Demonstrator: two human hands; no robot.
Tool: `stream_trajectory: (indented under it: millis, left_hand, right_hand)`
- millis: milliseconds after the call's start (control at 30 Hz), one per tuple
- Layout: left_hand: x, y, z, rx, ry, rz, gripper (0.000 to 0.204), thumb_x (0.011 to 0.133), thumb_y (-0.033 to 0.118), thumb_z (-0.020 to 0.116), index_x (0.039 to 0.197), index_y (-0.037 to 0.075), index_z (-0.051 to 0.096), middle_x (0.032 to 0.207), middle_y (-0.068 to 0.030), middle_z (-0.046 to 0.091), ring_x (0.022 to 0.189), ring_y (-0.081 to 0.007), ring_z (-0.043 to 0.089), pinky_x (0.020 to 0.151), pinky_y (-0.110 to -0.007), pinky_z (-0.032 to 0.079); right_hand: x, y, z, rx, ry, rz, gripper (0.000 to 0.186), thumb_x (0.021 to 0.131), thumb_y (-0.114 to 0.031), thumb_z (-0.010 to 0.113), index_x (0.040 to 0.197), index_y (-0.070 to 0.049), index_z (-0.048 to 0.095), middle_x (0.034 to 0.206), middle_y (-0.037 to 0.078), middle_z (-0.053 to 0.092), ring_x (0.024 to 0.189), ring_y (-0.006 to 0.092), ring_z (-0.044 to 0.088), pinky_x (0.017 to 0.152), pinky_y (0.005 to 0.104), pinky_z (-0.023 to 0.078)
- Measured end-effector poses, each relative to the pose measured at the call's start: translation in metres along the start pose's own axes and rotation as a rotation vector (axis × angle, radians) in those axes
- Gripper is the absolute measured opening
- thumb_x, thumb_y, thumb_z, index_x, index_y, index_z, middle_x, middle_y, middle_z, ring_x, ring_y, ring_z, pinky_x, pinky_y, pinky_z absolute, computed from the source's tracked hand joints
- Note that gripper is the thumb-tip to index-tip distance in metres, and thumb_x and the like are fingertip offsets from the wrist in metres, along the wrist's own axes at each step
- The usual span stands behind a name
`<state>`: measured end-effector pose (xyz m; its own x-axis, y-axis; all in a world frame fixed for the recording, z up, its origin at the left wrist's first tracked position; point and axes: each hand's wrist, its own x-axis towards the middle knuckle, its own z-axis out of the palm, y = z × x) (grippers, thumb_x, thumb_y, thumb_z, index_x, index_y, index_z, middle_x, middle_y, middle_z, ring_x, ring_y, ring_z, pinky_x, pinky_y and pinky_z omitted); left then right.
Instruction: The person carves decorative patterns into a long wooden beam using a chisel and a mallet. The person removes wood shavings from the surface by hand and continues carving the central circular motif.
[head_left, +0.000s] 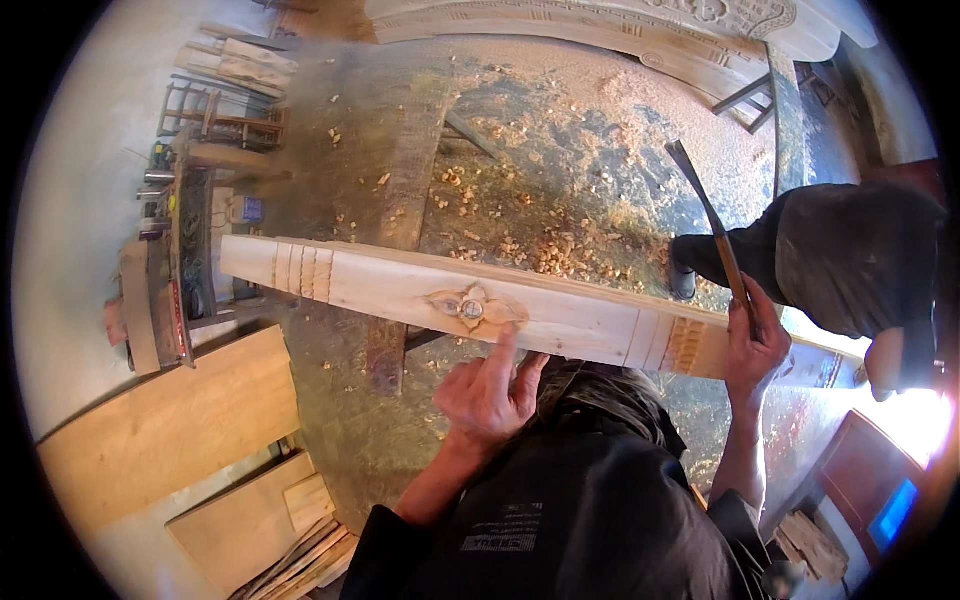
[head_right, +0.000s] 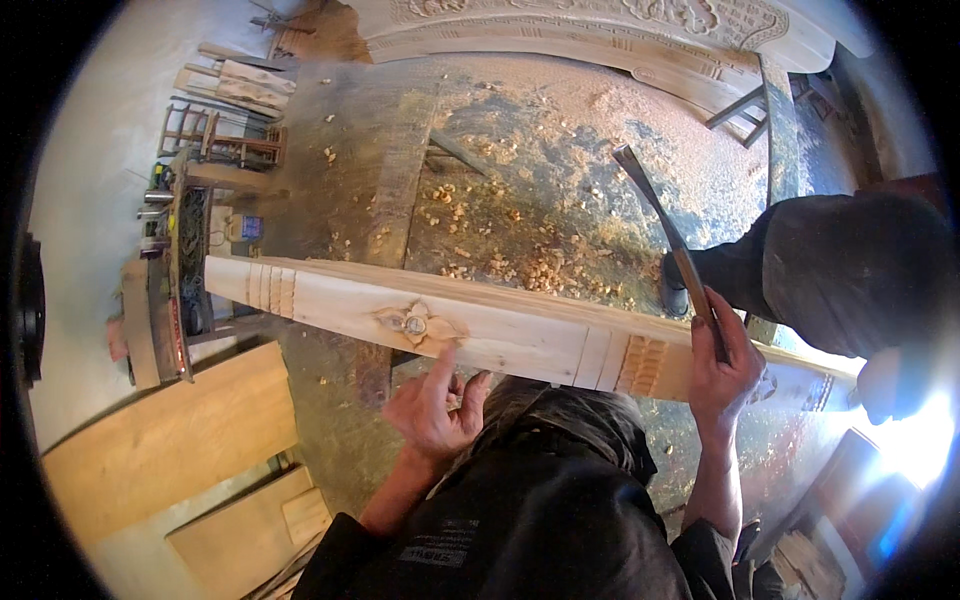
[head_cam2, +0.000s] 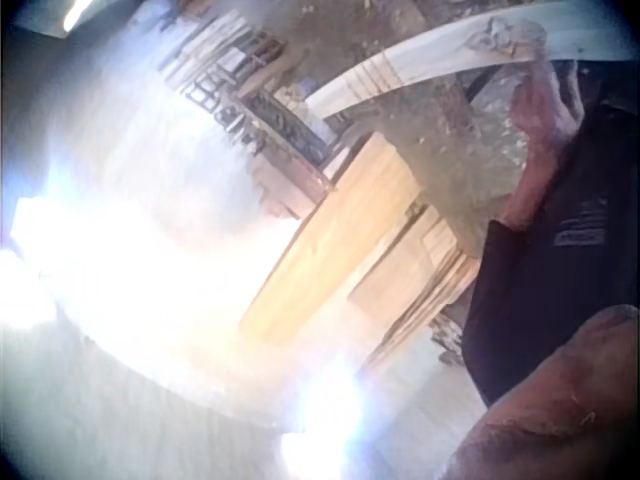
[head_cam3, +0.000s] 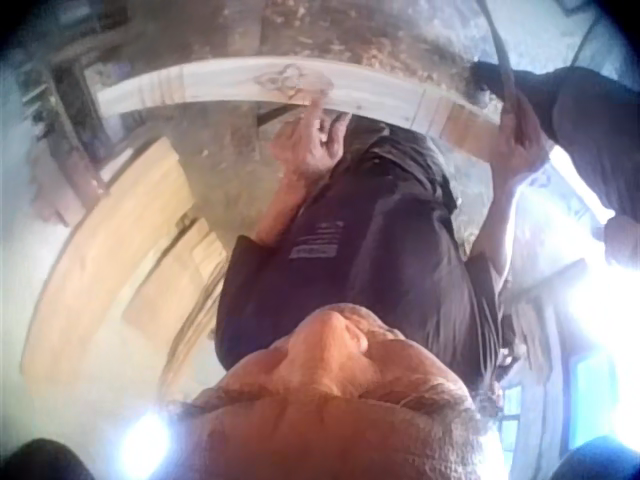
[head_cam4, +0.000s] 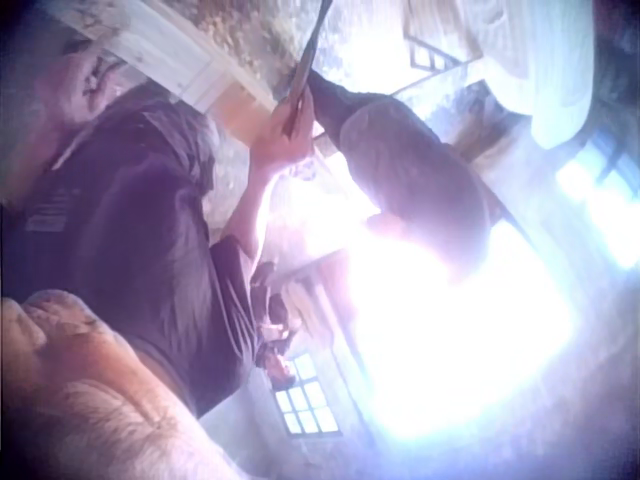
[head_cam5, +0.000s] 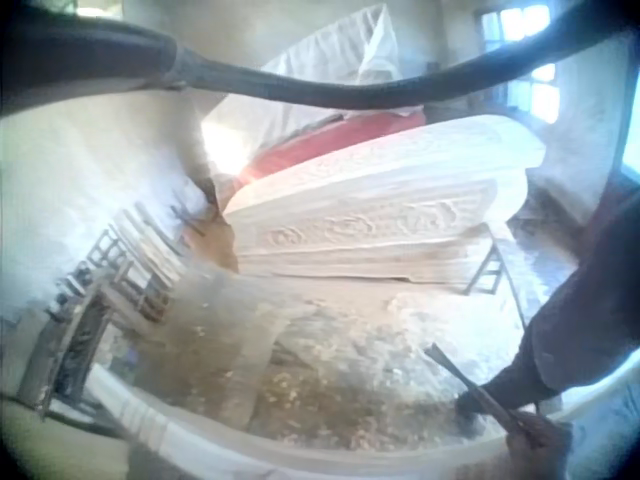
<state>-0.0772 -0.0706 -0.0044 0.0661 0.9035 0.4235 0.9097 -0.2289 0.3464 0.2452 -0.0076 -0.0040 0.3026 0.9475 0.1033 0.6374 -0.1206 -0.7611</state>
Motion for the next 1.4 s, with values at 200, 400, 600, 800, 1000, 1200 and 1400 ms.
stream_trajectory:
  millis: [200,400,600,800,1000,1200,1400]
  left_hand:
    - [0.003,0.014,-0.001,-0.093,0.05,0.197,0.048,0.091,0.02,0.086,0.131,0.001,0.07,0.081,-0.0029,0.073,0.058,-0.0159,0.063,0.053,-0.031,0.046]
    - [0.013,0.002,-0.012,-0.171,0.179,0.365,0.047,0.09,0.015,0.086,0.133,0.004,0.07,0.085,-0.0032,0.072,0.064,-0.0135,0.064,0.056,-0.026,0.045]
    - [0.053,-0.036,-0.031,-0.277,0.028,0.597,0.039,0.092,0.011,0.081,0.13,0.004,0.074,0.08,-0.0018,0.067,0.059,-0.0111,0.058,0.054,-0.024,0.039]
    - [0.093,-0.097,-0.055,-0.282,-0.149,0.757,0.029,0.094,0.008,0.076,0.123,0.002,0.077,0.065,0.0057,0.056,0.052,-0.0055,0.048,0.051,-0.025,0.03]
    - [0.116,-0.135,-0.053,-0.413,-0.085,0.894,0.019,0.095,0.013,0.08,0.113,0.006,0.079,0.06,0.0085,0.05,0.05,-0.0055,0.044,0.049,-0.025,0.028]
    - [0.118,-0.138,-0.053,-0.396,-0.137,1.033,0.022,0.097,0.018,0.081,0.116,0.007,0.078,0.061,0.0082,0.044,0.051,-0.0064,0.042,0.048,-0.026,0.028]
    - [0.121,-0.139,-0.056,-0.291,-0.187,1.11,0.023,0.096,0.018,0.077,0.117,0.007,0.08,0.06,0.0083,0.039,0.05,-0.0071,0.039,0.05,-0.028,0.026]
  right_hand:
    - [-0.002,0.007,0.002,0.194,0.034,0.062,0.034,0.1,-0.003,0.068,0.134,-0.002,0.074,0.096,0.005,0.078,0.078,0.0051,0.063,0.069,0.0229,0.049]
    - [-0.045,-0.022,-0.036,0.468,-0.326,0.387,0.04,0.092,0.002,0.064,0.13,0.002,0.074,0.082,0.006,0.075,0.063,0.0047,0.06,0.056,0.0244,0.045]
    - [-0.065,-0.1,-0.035,0.276,-0.619,0.42,0.036,0.076,-0.001,0.073,0.111,0.002,0.082,0.079,0.017,0.079,0.065,0.0166,0.074,0.064,0.0287,0.056]
    - [-0.094,-0.157,-0.015,0.247,-0.603,0.506,0.038,0.073,-0.004,0.078,0.111,-0.001,0.083,0.08,0.019,0.078,0.066,0.0188,0.076,0.064,0.0289,0.056]
    - [-0.147,-0.188,0.009,0.739,-0.335,0.453,0.043,0.071,-0.014,0.089,0.108,0.008,0.081,0.08,0.018,0.079,0.071,0.0254,0.079,0.069,0.0329,0.062]
    - [-0.175,-0.171,0.047,1.054,-0.049,-0.056,0.043,0.08,-0.021,0.092,0.108,0.009,0.079,0.083,0.02,0.079,0.072,0.028,0.08,0.065,0.0376,0.064]
    - [-0.168,-0.181,0.078,0.697,-0.018,0.035,0.03,0.082,-0.018,0.087,0.1,0.005,0.08,0.071,0.012,0.077,0.067,0.0224,0.079,0.062,0.033,0.062]
